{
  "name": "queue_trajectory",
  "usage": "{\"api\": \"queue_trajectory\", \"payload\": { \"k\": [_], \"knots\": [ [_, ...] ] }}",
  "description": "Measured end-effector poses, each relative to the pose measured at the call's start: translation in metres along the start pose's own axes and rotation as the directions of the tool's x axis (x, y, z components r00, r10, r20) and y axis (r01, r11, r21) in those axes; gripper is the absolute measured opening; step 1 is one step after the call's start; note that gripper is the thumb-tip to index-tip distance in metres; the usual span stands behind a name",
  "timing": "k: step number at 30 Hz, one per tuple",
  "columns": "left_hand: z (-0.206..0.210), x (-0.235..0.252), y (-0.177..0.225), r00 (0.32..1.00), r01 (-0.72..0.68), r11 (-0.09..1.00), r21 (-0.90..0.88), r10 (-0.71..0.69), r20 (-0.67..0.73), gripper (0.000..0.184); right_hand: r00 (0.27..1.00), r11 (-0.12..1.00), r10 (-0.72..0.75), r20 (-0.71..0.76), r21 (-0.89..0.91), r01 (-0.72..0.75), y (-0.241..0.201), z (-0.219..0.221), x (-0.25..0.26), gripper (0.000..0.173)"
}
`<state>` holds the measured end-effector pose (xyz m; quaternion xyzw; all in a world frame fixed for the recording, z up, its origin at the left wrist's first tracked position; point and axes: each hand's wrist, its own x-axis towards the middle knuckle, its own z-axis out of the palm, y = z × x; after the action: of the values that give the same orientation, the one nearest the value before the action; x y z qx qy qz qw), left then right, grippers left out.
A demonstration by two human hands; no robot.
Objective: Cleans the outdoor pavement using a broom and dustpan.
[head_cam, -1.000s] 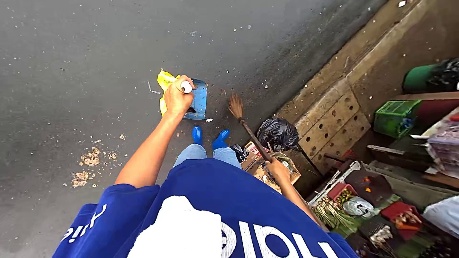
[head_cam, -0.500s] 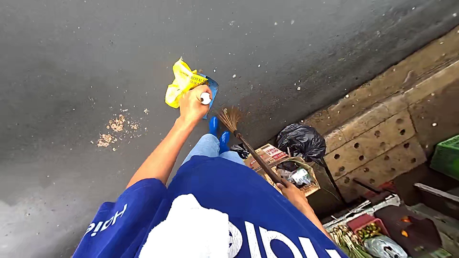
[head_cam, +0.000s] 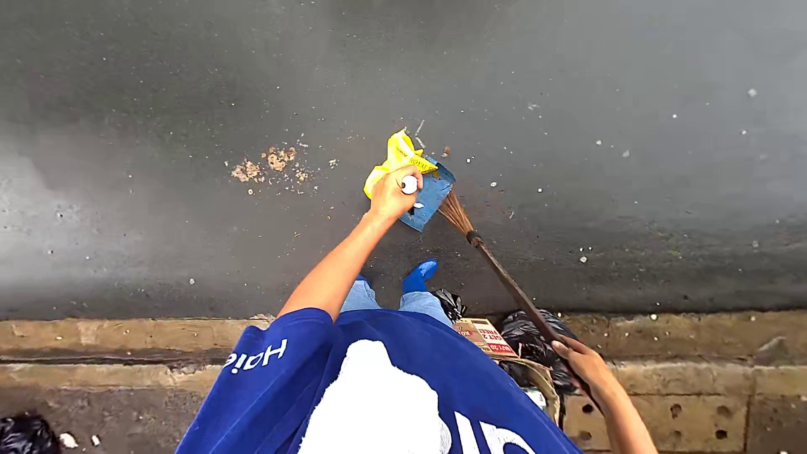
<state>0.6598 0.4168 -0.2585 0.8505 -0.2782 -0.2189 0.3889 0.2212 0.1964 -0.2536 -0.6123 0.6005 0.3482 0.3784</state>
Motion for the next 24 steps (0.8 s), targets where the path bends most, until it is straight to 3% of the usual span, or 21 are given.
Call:
{"api": "queue_trajectory", "payload": {
  "k": [2, 5, 9, 11, 13, 15, 19, 22, 24],
  "knots": [
    [-0.039, -0.018, -0.040, 0.992, 0.011, 0.992, -0.128, -0.027, -0.121, 0.018, 0.999, 0.994, 0.024, -0.026, 0.109, -0.021, -0.010, -0.035, -0.017, 0.040],
    [-0.097, -0.066, -0.096, 0.932, -0.060, 0.948, -0.312, -0.059, -0.357, 0.014, 0.986, 1.000, -0.018, -0.165, -0.015, 0.016, -0.053, -0.049, -0.021, 0.042],
    [-0.165, -0.135, -0.139, 0.791, -0.068, 0.909, -0.411, -0.202, -0.577, 0.020, 0.940, 0.950, -0.144, -0.310, -0.309, 0.044, -0.179, 0.031, 0.006, 0.047],
    [-0.189, -0.164, -0.154, 0.704, -0.036, 0.897, -0.440, -0.289, -0.649, 0.022, 0.955, 0.899, -0.160, -0.249, -0.436, 0.037, -0.243, 0.082, 0.010, 0.047],
    [-0.217, -0.191, -0.168, 0.623, 0.011, 0.891, -0.454, -0.361, -0.694, 0.025, 0.974, 0.856, -0.196, -0.116, -0.506, 0.112, -0.279, 0.128, -0.001, 0.046],
    [-0.237, -0.219, -0.182, 0.551, 0.065, 0.878, -0.473, -0.427, -0.717, 0.028, 0.972, 0.867, -0.230, -0.046, -0.463, 0.184, -0.283, 0.139, -0.012, 0.045],
    [-0.275, -0.269, -0.216, 0.404, 0.121, 0.846, -0.519, -0.520, -0.753, 0.031, 0.973, 0.953, -0.215, -0.086, -0.235, 0.190, -0.271, 0.105, -0.058, 0.045],
    [-0.300, -0.299, -0.237, 0.283, 0.158, 0.840, -0.519, -0.542, -0.792, 0.032, 0.965, 0.962, -0.179, -0.191, -0.242, 0.130, -0.272, 0.088, -0.088, 0.042],
    [-0.308, -0.314, -0.244, 0.217, 0.171, 0.843, -0.509, -0.536, -0.816, 0.032, 0.945, 0.952, -0.169, -0.280, -0.295, 0.083, -0.274, 0.090, -0.082, 0.041]
  ]
}}
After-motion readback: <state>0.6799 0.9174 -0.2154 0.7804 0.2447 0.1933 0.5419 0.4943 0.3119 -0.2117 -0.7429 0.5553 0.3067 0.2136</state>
